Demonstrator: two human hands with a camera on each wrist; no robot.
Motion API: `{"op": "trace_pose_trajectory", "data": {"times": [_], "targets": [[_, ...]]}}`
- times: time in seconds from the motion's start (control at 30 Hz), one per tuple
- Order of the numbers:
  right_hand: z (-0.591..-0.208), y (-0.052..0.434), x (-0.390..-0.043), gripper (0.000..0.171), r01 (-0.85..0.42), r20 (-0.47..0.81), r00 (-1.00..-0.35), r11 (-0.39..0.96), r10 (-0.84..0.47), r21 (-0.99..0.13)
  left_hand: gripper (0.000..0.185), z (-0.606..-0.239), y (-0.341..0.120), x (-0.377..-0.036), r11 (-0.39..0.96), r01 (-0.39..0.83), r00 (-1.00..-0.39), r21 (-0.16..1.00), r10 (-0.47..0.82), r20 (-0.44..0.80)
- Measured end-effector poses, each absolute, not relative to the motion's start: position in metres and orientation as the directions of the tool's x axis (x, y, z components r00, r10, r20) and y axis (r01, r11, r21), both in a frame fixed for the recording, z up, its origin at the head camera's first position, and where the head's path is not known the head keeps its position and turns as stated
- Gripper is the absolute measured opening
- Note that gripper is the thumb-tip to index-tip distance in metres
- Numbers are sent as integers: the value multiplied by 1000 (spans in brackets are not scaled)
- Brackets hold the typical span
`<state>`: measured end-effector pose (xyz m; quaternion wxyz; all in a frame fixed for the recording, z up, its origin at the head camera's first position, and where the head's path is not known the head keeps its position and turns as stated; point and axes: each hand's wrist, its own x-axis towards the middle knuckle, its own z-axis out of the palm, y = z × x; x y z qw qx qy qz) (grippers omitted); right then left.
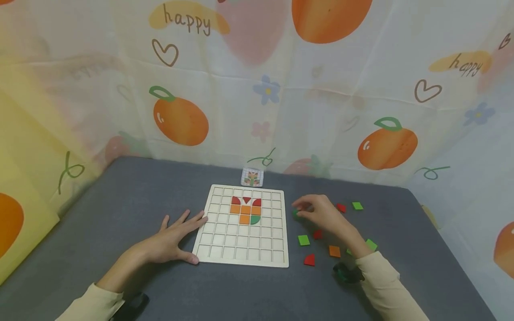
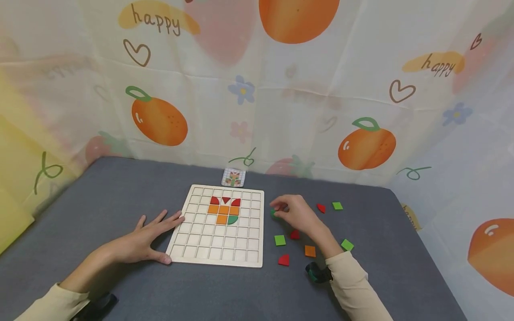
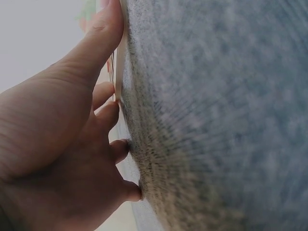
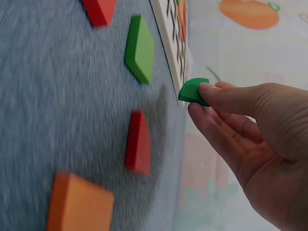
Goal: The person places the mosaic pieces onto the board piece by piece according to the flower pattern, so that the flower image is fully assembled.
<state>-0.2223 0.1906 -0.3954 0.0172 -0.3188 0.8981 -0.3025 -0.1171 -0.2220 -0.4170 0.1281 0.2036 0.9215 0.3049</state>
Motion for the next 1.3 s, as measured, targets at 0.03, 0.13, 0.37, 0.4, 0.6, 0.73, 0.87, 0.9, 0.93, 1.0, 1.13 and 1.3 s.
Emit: {"op": "trace_pose_trajectory", "data": {"times": [0.03, 0.13, 0.37, 0.4, 0.6, 0.73, 0.87, 0.9, 0.93, 1.0, 1.13, 1.3], "targets": [[-396, 186, -222, 24, -566, 160, -792, 611, -589, -554, 106, -417, -223, -116, 732, 296, -885, 614, 453, -113], [-399, 175, -222, 24, -577, 156, -781, 604, -604, -551, 108, -416, -224, -115, 737, 289, -886, 611, 448, -122], [-399, 155, -220, 23, -590, 164, -768, 584, -619, -557, 107, -415, -221, -118, 733, 305, -881, 608, 460, -112], [-399, 152, -219, 23, -592, 160, -763, 578, -626, -562, 108, -415, -221, -119, 732, 307, -879, 608, 463, -112], [-402, 127, -217, 22, -635, 172, -712, 519, -681, -573, 108, -416, -221, -120, 737, 303, -879, 605, 461, -121], [-400, 112, -217, 25, -652, 183, -692, 497, -698, -572, 109, -415, -221, -120, 740, 299, -881, 602, 456, -123], [-396, 99, -216, 26, -645, 175, -695, 496, -697, -581, 108, -415, -222, -120, 738, 301, -881, 604, 458, -121], [-396, 96, -216, 26, -644, 174, -693, 493, -699, -585, 108, -415, -222, -120, 738, 300, -881, 605, 458, -121], [-396, 93, -215, 26, -642, 171, -693, 491, -700, -589, 109, -415, -222, -120, 738, 300, -881, 604, 457, -121], [-396, 87, -215, 27, -648, 171, -688, 490, -705, -583, 109, -415, -222, -120, 739, 301, -881, 602, 457, -120], [-400, 77, -213, 29, -659, 166, -675, 485, -719, -576, 108, -416, -222, -120, 737, 308, -881, 602, 460, -112], [-402, 68, -211, 26, -668, 177, -658, 459, -732, -586, 108, -417, -222, -119, 737, 309, -882, 601, 458, -109]]}}
